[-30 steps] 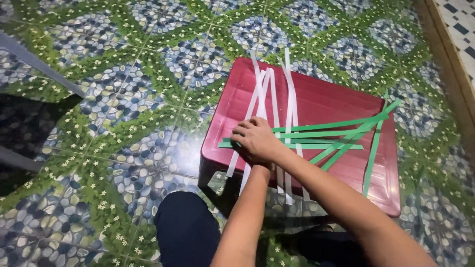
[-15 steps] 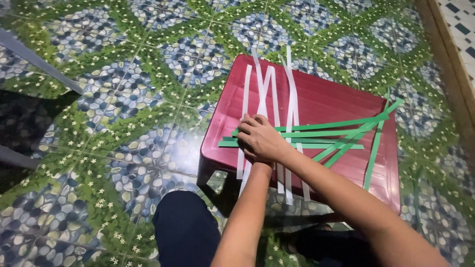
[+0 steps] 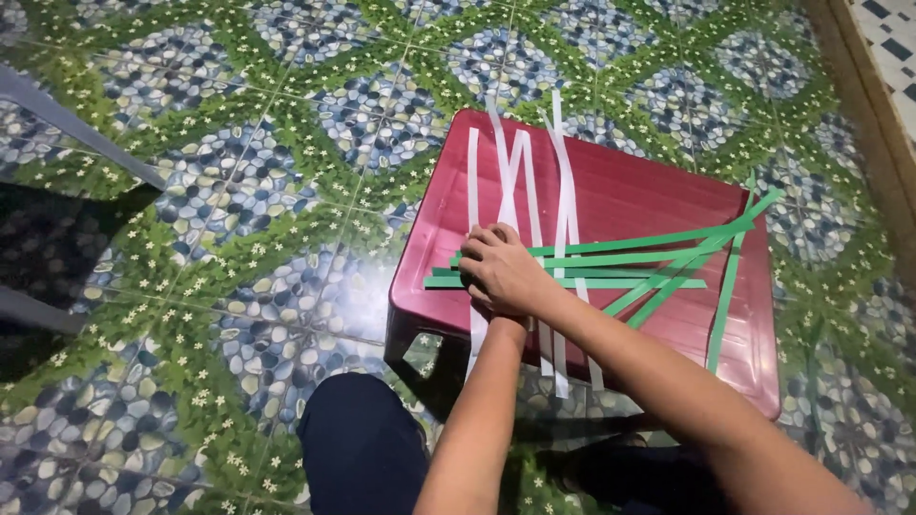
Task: The person weaves green and white plastic strips together on a small red table. They interlace the green strips horizontally through the vertical white strips, alternating the pattern to create a grid.
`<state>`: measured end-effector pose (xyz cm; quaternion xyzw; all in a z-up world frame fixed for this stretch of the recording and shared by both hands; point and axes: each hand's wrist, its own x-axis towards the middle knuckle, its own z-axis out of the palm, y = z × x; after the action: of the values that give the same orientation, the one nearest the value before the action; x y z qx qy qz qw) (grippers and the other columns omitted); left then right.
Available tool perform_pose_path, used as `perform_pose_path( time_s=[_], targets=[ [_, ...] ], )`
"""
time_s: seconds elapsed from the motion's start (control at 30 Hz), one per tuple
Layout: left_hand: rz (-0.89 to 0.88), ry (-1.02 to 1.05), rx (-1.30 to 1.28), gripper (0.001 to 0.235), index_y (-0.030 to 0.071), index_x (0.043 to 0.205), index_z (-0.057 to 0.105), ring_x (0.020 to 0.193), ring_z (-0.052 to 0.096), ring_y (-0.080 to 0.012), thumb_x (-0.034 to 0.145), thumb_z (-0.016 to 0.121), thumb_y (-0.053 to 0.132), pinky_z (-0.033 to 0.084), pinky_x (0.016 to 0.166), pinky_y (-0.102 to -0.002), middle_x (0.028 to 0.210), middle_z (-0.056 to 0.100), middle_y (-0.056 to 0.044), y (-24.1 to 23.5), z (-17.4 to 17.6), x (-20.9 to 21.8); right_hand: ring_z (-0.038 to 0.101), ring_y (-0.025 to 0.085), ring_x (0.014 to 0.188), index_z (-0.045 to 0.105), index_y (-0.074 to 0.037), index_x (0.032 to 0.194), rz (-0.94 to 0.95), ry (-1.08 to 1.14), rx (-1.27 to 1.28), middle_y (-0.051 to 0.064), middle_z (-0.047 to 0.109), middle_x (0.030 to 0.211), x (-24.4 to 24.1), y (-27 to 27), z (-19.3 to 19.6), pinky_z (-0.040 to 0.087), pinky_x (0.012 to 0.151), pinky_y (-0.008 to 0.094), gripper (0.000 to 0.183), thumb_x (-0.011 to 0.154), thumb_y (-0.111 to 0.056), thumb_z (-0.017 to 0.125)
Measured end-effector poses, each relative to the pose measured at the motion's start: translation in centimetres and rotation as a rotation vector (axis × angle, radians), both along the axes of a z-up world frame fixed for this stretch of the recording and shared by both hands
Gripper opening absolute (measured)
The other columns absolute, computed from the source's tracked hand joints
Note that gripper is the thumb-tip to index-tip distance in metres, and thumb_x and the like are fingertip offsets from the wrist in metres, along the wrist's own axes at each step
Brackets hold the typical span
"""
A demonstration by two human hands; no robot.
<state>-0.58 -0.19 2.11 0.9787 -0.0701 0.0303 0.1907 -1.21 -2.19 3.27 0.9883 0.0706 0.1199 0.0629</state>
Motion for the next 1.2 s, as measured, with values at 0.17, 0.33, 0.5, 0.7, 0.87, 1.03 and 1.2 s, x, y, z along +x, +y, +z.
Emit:
perform_pose_path(
  time_s=[0.17, 0.33, 0.5, 0.7, 0.87, 1.03, 1.2],
  targets=[
    [-0.218, -0.116, -0.069, 0.028, 0.006, 0.108, 0.041, 0.111, 0.036, -0.0302, 0.086, 0.032, 0.02, 0.018, 0.094, -0.055, 0.111, 0.041, -0.015, -0.5, -4.3, -0.1, 0.052, 0.026, 0.101, 0.057, -0.015, 0.091, -0.071, -0.175, 0.464, 0.008, 0.055, 0.099, -0.2, -3.1, -0.9, 0.038, 0.087, 0.043, 0.017, 0.076, -0.016, 0.05],
    [-0.431, -0.252, -0.136, 0.037, 0.002, 0.116, 0.041, 0.12, 0.034, -0.0358, 0.086, 0.031, 0.019, 0.014, 0.096, -0.064, 0.12, 0.042, -0.021, -0.6, -6.5, 0.3, 0.059, 0.028, 0.091, 0.063, -0.016, 0.087, -0.293, -0.2, 0.561, 0.004, 0.063, 0.09, -0.8, -5.4, -1.0, 0.046, 0.077, 0.042, 0.022, 0.085, -0.02, 0.041],
    [-0.483, -0.333, -0.119, 0.04, -0.001, 0.12, 0.039, 0.123, 0.032, -0.0361, 0.086, 0.03, 0.018, 0.015, 0.096, -0.067, 0.122, 0.042, -0.022, -0.4, -4.4, 0.6, 0.057, 0.024, 0.098, 0.068, -0.022, 0.085, -0.546, -0.017, 0.323, -0.002, 0.066, 0.097, -0.9, -3.5, 1.7, 0.041, 0.083, 0.042, 0.037, 0.091, -0.038, 0.035],
    [-0.463, -0.356, -0.146, 0.039, -0.001, 0.117, 0.042, 0.126, 0.026, -0.0412, 0.083, 0.034, 0.017, 0.009, 0.091, -0.074, 0.121, 0.041, -0.026, 0.0, -3.0, -0.2, 0.054, 0.026, 0.104, 0.07, -0.026, 0.09, -0.647, 0.161, 0.265, 0.0, 0.064, 0.105, -0.9, -3.4, 4.0, 0.038, 0.086, 0.043, 0.041, 0.087, -0.045, 0.034],
    [-0.447, -0.402, -0.185, 0.037, -0.004, 0.115, 0.046, 0.125, 0.029, -0.0427, 0.083, 0.035, 0.012, 0.012, 0.089, -0.074, 0.121, 0.042, -0.029, 0.4, -2.0, -0.3, 0.053, 0.026, 0.105, 0.07, -0.027, 0.088, -0.659, 0.2, 0.242, -0.001, 0.062, 0.107, -0.9, -4.2, 3.6, 0.038, 0.086, 0.041, 0.04, 0.086, -0.042, 0.032],
    [-0.417, -0.478, -0.248, 0.035, -0.009, 0.109, 0.051, 0.12, 0.037, -0.0418, 0.082, 0.036, 0.006, 0.015, 0.09, -0.073, 0.117, 0.047, -0.031, -0.7, -4.5, 0.3, 0.051, 0.027, 0.108, 0.068, -0.026, 0.095, -0.648, 0.244, 0.329, -0.001, 0.06, 0.114, -1.1, -6.0, 2.6, 0.038, 0.088, 0.043, 0.039, 0.087, -0.039, 0.033],
    [-0.383, -0.535, -0.271, 0.037, -0.01, 0.106, 0.053, 0.117, 0.042, -0.0409, 0.078, 0.042, 0.012, 0.018, 0.089, -0.074, 0.114, 0.051, -0.03, -1.4, -5.4, 0.4, 0.052, 0.026, 0.107, 0.067, -0.026, 0.095, -0.555, 0.243, 0.321, -0.001, 0.059, 0.112, -1.6, -7.4, 1.2, 0.039, 0.088, 0.046, 0.025, 0.075, -0.022, 0.053]
  ],
)
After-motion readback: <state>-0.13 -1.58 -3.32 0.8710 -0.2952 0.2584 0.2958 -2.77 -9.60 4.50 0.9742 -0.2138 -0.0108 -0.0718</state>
